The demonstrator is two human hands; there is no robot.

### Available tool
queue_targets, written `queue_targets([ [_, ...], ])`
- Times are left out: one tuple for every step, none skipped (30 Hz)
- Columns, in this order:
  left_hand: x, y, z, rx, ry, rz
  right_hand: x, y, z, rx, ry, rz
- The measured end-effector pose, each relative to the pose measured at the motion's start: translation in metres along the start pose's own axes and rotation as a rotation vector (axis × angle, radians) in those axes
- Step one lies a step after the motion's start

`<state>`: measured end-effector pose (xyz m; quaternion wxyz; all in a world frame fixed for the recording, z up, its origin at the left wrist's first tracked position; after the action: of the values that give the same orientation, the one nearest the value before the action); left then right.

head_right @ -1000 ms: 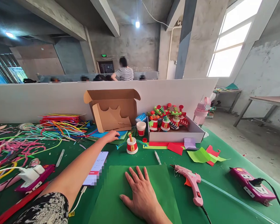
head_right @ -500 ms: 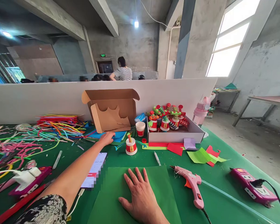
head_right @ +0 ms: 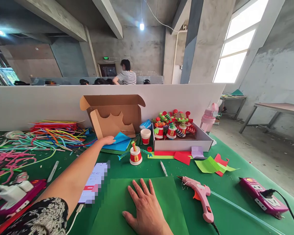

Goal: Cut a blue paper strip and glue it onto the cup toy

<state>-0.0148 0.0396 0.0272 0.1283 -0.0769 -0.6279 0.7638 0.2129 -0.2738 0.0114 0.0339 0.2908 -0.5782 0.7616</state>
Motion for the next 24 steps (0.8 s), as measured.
queue_targets([
  [0.002,-0.001,-0.002,0.010,0.003,0.004,0.000,0.000,0.000,0.000,0.001,0.001],
  [0.004,-0.003,-0.004,0.017,0.005,0.007,0.000,0.000,0.000,0.001,0.004,0.003],
  [0.006,-0.005,-0.006,0.020,0.007,0.011,0.000,0.000,0.000,0.003,0.007,0.005],
  [0.008,-0.008,-0.008,0.016,0.011,0.013,-0.001,0.000,0.000,0.004,0.010,0.007],
  [0.009,-0.012,-0.009,0.008,0.013,0.013,-0.001,0.000,0.000,0.007,0.011,0.008],
  [0.011,-0.016,-0.010,-0.005,0.014,0.010,-0.001,0.000,0.000,0.010,0.009,0.006],
  [0.013,-0.021,-0.011,-0.021,0.012,0.005,-0.001,0.000,0.000,0.012,0.006,0.004],
  [0.015,-0.026,-0.012,-0.039,0.006,-0.003,-0.001,0.000,0.000,0.013,0.003,0.001],
  [0.016,-0.032,-0.012,-0.058,-0.002,-0.013,-0.001,0.000,0.000,0.013,0.001,-0.002],
  [0.018,-0.039,-0.012,-0.078,-0.011,-0.024,-0.001,0.000,0.000,0.013,0.002,-0.003],
  [0.019,-0.045,-0.011,-0.096,-0.018,-0.035,-0.001,0.001,-0.001,0.014,0.005,-0.004],
  [0.020,-0.052,-0.010,-0.114,-0.024,-0.046,-0.002,0.001,-0.001,0.014,0.010,-0.003],
  [0.020,-0.058,-0.008,-0.130,-0.028,-0.056,-0.002,0.001,-0.001,0.014,0.015,-0.003],
  [0.020,-0.064,-0.006,-0.143,-0.029,-0.064,-0.003,0.002,-0.001,0.014,0.018,-0.003],
  [0.020,-0.069,-0.004,-0.152,-0.030,-0.072,-0.003,0.003,-0.001,0.012,0.017,-0.003],
  [0.019,-0.074,-0.001,-0.159,-0.031,-0.078,-0.003,0.003,-0.002,0.006,0.015,-0.004],
  [0.019,-0.077,0.001,-0.164,-0.034,-0.084,-0.004,0.003,-0.002,0.000,0.010,-0.006],
  [0.019,-0.080,0.004,-0.169,-0.038,-0.089,-0.004,0.003,-0.002,-0.009,0.006,-0.007],
  [0.018,-0.083,0.006,-0.173,-0.044,-0.093,-0.004,0.003,-0.002,-0.016,0.002,-0.007],
  [0.018,-0.086,0.009,-0.178,-0.049,-0.097,-0.004,0.003,-0.002,-0.020,-0.001,-0.007],
  [0.017,-0.089,0.011,-0.184,-0.056,-0.100,-0.004,0.003,-0.002,-0.023,-0.003,-0.005],
  [0.017,-0.092,0.014,-0.192,-0.063,-0.101,-0.003,0.002,-0.002,-0.024,-0.004,-0.003],
  [0.017,-0.095,0.016,-0.201,-0.070,-0.101,-0.003,0.002,-0.002,-0.023,-0.004,-0.001],
  [0.016,-0.099,0.018,-0.212,-0.076,-0.100,-0.003,0.002,-0.001,-0.024,-0.003,0.000],
])
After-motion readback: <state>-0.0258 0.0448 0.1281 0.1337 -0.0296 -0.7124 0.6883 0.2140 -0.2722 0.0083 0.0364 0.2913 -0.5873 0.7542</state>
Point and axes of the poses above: each hand's wrist, its own z-axis away from the middle knuckle, its own y-axis out of the palm, x = y × z, the point moved 5 cm from there along -z, towards the middle knuckle, and after that the axes turned 5 degrees about y, right-handed, at the moved point
